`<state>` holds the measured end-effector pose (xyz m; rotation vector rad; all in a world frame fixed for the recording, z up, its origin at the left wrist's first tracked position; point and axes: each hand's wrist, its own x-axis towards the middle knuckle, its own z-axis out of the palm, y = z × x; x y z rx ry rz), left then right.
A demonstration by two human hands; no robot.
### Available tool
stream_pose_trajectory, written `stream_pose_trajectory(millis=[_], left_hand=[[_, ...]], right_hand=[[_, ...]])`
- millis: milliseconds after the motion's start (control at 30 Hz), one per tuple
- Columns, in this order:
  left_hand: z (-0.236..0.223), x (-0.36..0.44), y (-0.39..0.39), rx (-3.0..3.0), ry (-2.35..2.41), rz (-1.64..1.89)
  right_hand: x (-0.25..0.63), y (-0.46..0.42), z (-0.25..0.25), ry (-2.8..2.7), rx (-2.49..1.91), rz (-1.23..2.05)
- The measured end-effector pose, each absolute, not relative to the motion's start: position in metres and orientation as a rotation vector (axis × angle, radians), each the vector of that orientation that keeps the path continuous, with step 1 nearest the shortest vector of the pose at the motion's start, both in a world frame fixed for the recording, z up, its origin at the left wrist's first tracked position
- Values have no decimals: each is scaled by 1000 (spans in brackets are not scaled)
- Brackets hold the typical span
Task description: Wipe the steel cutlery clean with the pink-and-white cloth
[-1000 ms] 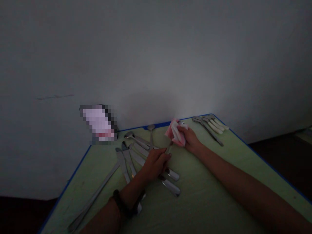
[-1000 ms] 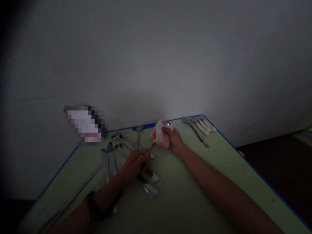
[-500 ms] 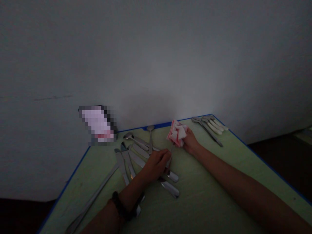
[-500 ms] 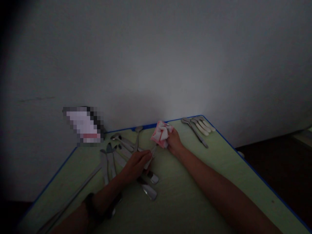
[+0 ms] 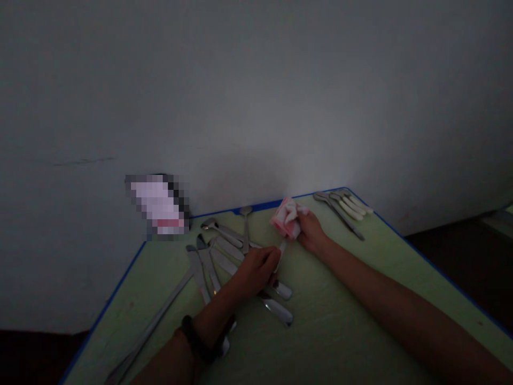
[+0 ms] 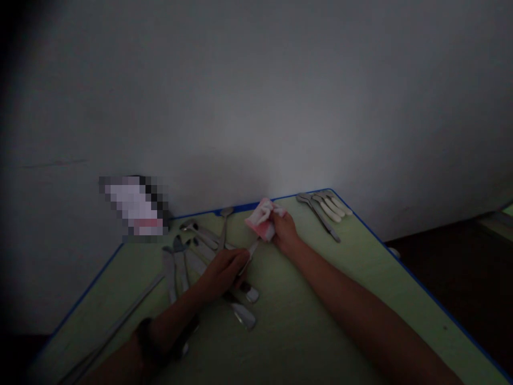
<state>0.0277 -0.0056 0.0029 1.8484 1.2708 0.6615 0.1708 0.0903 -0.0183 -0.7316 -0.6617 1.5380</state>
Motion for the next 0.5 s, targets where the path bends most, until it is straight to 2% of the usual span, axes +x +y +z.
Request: stream_pose_trajectory(millis=[500], left_hand=[[4, 29, -6, 1844, 1217, 665]], right_hand=[[173, 94, -23, -630, -748, 1426]])
